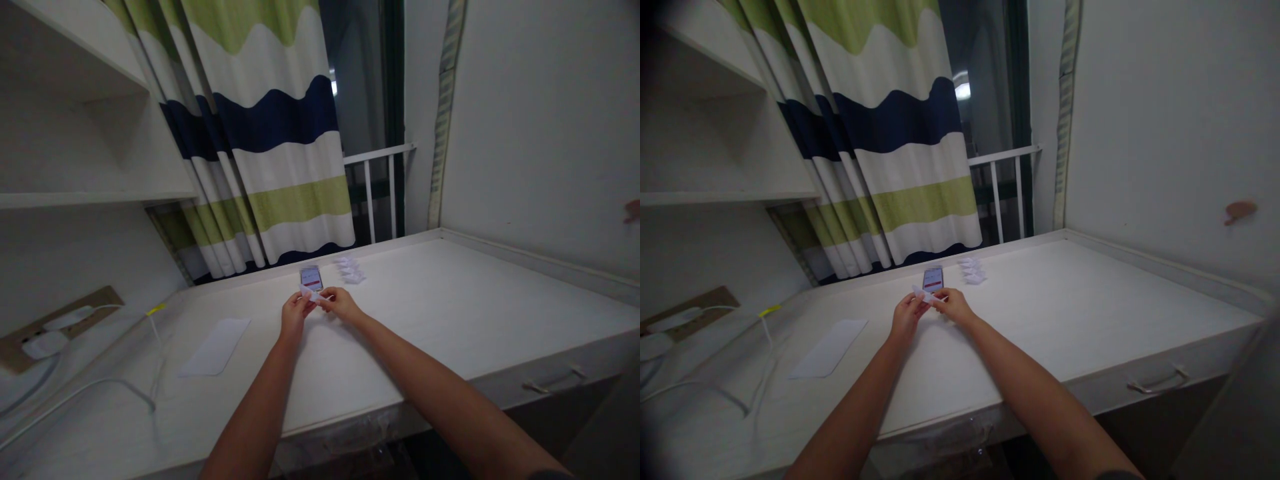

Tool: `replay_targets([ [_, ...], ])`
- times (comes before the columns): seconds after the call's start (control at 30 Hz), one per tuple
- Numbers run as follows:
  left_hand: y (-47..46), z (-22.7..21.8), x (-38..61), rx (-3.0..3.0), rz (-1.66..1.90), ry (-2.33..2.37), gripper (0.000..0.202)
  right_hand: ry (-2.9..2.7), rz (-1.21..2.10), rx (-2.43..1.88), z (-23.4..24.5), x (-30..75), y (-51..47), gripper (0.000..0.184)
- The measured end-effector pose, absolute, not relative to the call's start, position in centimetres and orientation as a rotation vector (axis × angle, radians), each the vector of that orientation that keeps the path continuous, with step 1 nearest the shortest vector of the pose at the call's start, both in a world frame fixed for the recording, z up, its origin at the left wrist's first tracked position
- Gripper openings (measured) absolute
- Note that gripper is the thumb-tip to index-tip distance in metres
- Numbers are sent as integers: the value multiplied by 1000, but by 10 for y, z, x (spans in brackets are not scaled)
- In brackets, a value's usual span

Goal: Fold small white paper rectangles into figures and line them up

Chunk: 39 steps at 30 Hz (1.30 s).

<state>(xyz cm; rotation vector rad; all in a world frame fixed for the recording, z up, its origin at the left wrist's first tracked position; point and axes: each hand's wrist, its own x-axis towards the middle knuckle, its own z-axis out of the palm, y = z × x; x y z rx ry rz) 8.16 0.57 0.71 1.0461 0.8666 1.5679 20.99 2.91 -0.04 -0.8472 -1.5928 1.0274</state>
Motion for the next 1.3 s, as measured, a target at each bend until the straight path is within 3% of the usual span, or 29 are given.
replay_targets([
  [0.7,3,11,79,1076,1456,911,34,-1679,1253,-834,4,220,24,27],
  [1.03,6,8,75,1082,1557,957,36,-1593,1502,-759,8,216,18,32],
  [1.3,7,9,74,1105,1617,1003,36,-1599,1502,-748,3,216,22,29],
])
